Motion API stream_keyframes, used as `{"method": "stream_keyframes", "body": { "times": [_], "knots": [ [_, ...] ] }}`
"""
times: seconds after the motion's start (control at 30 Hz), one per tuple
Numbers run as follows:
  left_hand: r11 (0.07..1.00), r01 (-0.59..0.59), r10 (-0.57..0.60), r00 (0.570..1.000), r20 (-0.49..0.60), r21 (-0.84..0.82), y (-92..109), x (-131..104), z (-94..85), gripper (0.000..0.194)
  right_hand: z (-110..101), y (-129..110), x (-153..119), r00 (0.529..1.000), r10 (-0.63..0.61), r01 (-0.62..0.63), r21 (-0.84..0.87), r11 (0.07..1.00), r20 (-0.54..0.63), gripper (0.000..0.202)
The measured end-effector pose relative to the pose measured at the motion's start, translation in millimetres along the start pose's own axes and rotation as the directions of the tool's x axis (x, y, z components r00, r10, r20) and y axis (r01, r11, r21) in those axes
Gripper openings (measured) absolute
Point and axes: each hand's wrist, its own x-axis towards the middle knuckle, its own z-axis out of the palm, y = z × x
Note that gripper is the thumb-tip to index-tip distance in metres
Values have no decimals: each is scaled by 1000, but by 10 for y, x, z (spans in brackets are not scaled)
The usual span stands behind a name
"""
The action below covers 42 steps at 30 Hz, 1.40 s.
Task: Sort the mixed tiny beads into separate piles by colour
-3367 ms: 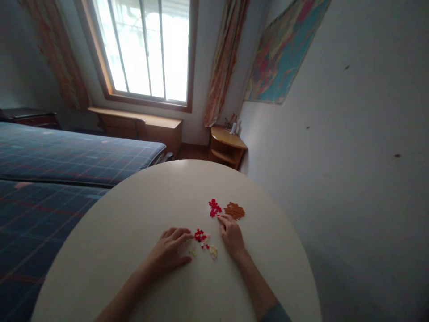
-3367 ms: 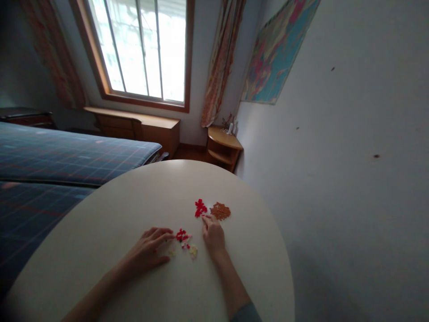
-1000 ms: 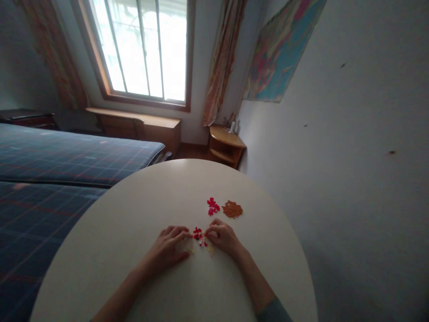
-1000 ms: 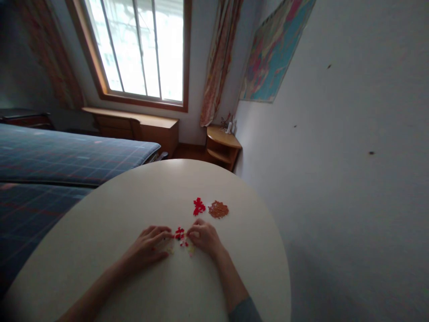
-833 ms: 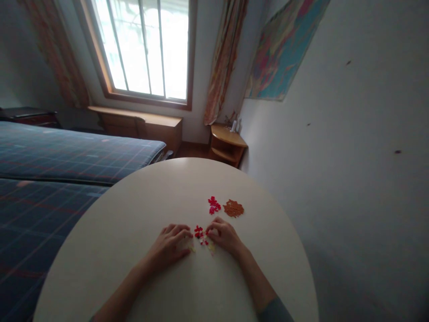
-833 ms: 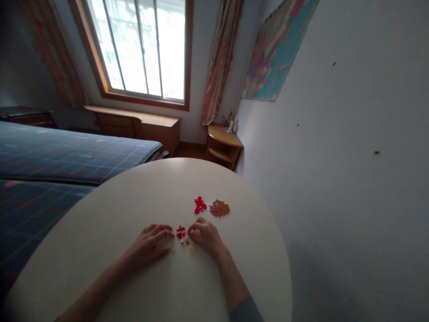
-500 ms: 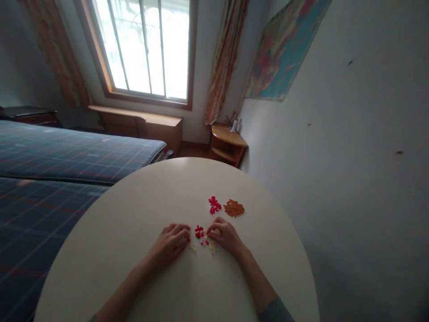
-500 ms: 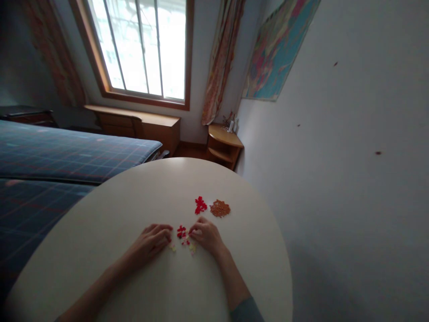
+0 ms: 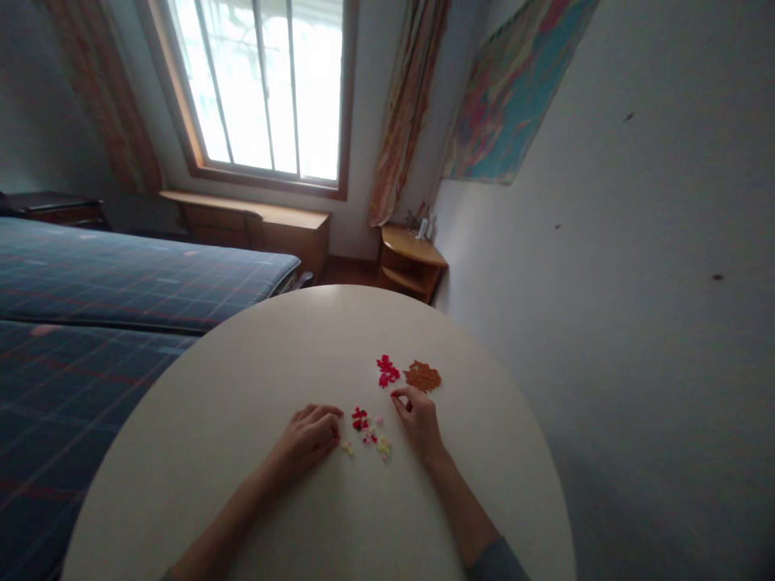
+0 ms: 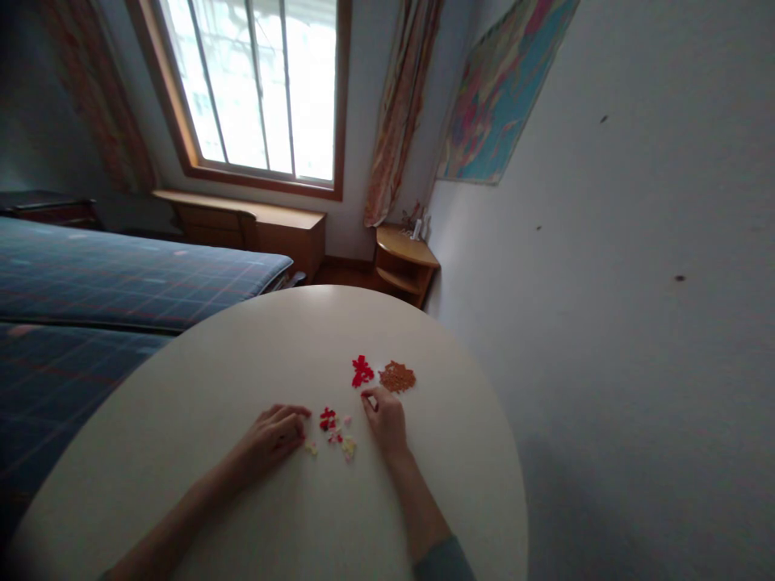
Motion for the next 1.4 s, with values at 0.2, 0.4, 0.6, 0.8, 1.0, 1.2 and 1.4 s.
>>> {"method": "stream_keyframes", "body": {
  "times": [0.2,0.4,0.6,0.8,1.0,1.2,1.4],
  "knots": [
    [999,6,-8,999,-33,-49,-8,8,8,10,-27,-45,-11,999,11,-6,-87,996,49,15],
    [983,26,-48,992,-119,-184,-48,35,27,12,-40,-64,-2,999,5,-1,-127,992,33,12],
    [932,173,-215,971,-102,-318,8,50,-59,9,3,9,2,999,32,-33,-122,992,-5,14],
    [774,305,-429,897,-105,-554,23,34,-56,10,24,43,-1,999,38,-41,-115,993,-31,14],
    [569,220,-638,726,-257,-793,-64,74,-104,27,0,31,5,993,23,-37,-117,992,-116,17],
    [377,136,-759,613,-221,-916,-155,71,-100,38,-8,18,-4,996,49,-61,-188,980,-69,23],
    [172,15,-811,570,-133,-985,-136,75,-108,34,-10,11,-8,997,77,-77,-172,982,-6,23]
  ]
}}
